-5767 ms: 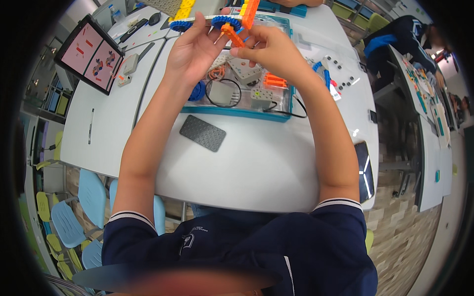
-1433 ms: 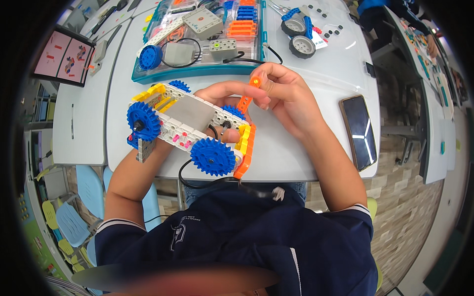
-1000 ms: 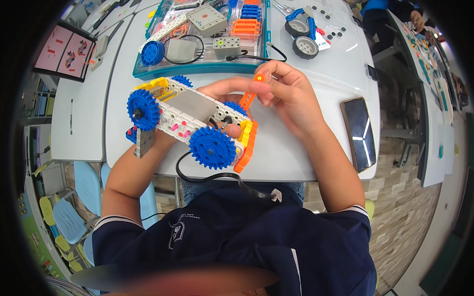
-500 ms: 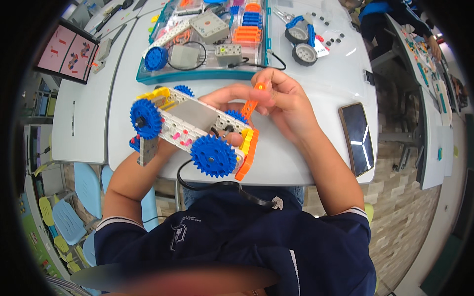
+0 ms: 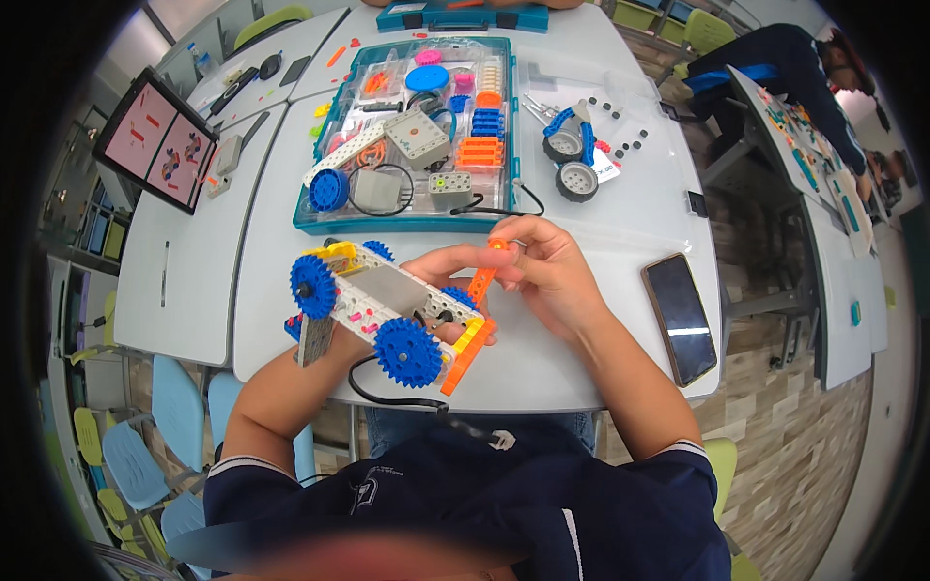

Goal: The person assembles a mechanical model using colorful plastic gears, beams, and connectors from a kit tray. They attach a black belt between two blue gears, insert a white axle through the gear assembly, and secure orange beams to the frame. The person repeatedly adjusts and reorients the structure while adding components.

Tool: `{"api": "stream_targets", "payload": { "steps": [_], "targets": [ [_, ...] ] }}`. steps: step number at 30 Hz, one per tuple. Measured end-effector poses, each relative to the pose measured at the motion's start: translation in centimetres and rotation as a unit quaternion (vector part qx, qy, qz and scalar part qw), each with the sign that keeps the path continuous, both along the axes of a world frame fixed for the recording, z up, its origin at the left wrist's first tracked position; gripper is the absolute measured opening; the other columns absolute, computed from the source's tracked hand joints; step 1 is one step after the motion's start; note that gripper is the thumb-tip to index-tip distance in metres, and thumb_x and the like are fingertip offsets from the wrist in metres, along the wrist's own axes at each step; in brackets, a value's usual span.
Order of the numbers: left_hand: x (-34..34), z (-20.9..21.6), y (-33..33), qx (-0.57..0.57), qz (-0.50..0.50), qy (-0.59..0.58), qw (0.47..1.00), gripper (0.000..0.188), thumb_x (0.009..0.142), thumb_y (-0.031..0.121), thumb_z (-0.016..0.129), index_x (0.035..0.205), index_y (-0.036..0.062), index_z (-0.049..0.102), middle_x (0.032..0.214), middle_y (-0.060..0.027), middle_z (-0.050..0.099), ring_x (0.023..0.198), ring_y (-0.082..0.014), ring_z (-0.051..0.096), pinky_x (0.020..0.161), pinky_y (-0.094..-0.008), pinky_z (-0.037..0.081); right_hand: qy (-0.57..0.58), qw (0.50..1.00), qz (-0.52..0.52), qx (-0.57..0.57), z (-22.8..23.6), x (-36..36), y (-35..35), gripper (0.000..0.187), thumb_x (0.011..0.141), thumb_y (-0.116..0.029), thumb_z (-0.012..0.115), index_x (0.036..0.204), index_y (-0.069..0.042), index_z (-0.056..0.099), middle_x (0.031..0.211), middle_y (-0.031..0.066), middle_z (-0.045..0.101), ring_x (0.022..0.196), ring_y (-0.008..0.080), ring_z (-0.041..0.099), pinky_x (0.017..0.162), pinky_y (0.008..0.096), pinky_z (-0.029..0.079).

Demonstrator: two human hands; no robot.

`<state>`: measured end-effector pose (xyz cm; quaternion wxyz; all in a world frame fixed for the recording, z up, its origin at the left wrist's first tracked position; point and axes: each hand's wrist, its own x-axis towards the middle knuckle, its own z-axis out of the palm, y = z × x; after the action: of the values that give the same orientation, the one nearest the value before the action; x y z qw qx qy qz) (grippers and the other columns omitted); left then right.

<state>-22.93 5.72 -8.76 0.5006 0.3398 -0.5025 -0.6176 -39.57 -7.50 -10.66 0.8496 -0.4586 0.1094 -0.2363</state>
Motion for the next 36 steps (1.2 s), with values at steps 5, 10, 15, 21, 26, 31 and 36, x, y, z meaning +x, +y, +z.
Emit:
{"api": "stream_targets", "payload": {
  "steps": [5, 10, 15, 21, 26, 31, 36],
  "targets": [
    [0.0, -0.3, -0.2, -0.034, -0.001, -0.006, 0.999, 0.064, 0.087, 0.012, 0.071, 0.144, 0.006, 0.043, 0.143, -0.0082, 0.048, 0.121, -0.0132, 0.052, 0.099, -0.0285, 0.044, 0.015, 1.0, -0.013, -0.006, -0.4, 0.1, -0.2, 0.016, 0.082, -0.002, 0.07, 0.093, -0.009, 0.061, 0.095, -0.0009, 0.058, 0.068, 0.0068, 0.053, 0.061, 0.0213, 0.042],
    [-0.1, -0.9, -0.5, -0.032, 0.012, -0.001, 0.999, 0.072, 0.08, 0.014, 0.078, 0.142, 0.006, 0.044, 0.138, -0.0121, 0.051, 0.12, -0.0187, 0.055, 0.098, -0.0314, 0.047, 0.027, 0.999, -0.019, -0.024, -0.3, 0.1, 0.0, 0.011, 0.084, -0.003, 0.067, 0.092, -0.008, 0.06, 0.09, -0.0015, 0.058, 0.065, 0.0075, 0.052, 0.061, 0.022, 0.042],
    [0.0, -1.0, -0.6, -0.025, 0.018, 0.002, 1.0, 0.071, 0.079, 0.016, 0.079, 0.141, 0.0049, 0.046, 0.138, -0.013, 0.05, 0.125, -0.0207, 0.051, 0.101, -0.0327, 0.045, 0.022, 0.997, -0.026, -0.065, -0.2, 0.2, 0.0, 0.01, 0.087, -0.008, 0.066, 0.093, -0.007, 0.059, 0.087, -0.0019, 0.057, 0.065, 0.0079, 0.051, 0.06, 0.0219, 0.041],
    [-0.1, -0.6, -0.3, -0.026, 0.005, 0.019, 0.999, 0.071, 0.08, 0.017, 0.08, 0.141, 0.0044, 0.046, 0.139, -0.0142, 0.051, 0.124, -0.0221, 0.052, 0.102, -0.0343, 0.044, -0.006, 0.995, -0.022, -0.101, 0.0, 0.6, 0.8, 0.018, 0.1, -0.026, 0.053, 0.094, -0.009, 0.052, 0.083, -0.0002, 0.054, 0.063, 0.0068, 0.043, 0.056, 0.0215, 0.035],
    [-0.2, -0.4, -0.5, -0.048, 0.011, 0.018, 0.999, 0.071, 0.08, 0.015, 0.079, 0.141, 0.0026, 0.044, 0.137, -0.0157, 0.052, 0.123, -0.0236, 0.053, 0.103, -0.0358, 0.044, 0.052, 0.995, -0.005, -0.089, 0.6, 0.4, 1.3, 0.032, 0.104, -0.037, 0.041, 0.088, -0.01, 0.047, 0.076, -0.0015, 0.044, 0.059, 0.0064, 0.036, 0.052, 0.0217, 0.03],
    [-0.1, -0.1, -0.4, -0.024, 0.002, 0.028, 0.999, 0.069, 0.081, 0.013, 0.076, 0.141, 0.0013, 0.043, 0.137, -0.0163, 0.052, 0.124, -0.024, 0.055, 0.105, -0.0361, 0.044, 0.058, 0.998, 0.028, 0.017, 0.7, 0.3, 1.0, 0.032, 0.104, -0.038, 0.043, 0.083, -0.013, 0.045, 0.067, -0.005, 0.037, 0.055, 0.006, 0.032, 0.05, 0.0218, 0.025],
    [-0.1, -0.8, -0.8, -0.032, 0.006, 0.073, 0.997, 0.051, 0.092, 0.016, 0.065, 0.138, 0.0, 0.047, 0.131, -0.0143, 0.057, 0.122, -0.0199, 0.056, 0.105, -0.0329, 0.044, 0.093, 0.994, 0.009, 0.062, 0.9, 0.5, 0.9, 0.031, 0.102, -0.034, 0.049, 0.079, -0.014, 0.046, 0.063, -0.0059, 0.036, 0.052, 0.0062, 0.033, 0.048, 0.0224, 0.025]
  ]
}}
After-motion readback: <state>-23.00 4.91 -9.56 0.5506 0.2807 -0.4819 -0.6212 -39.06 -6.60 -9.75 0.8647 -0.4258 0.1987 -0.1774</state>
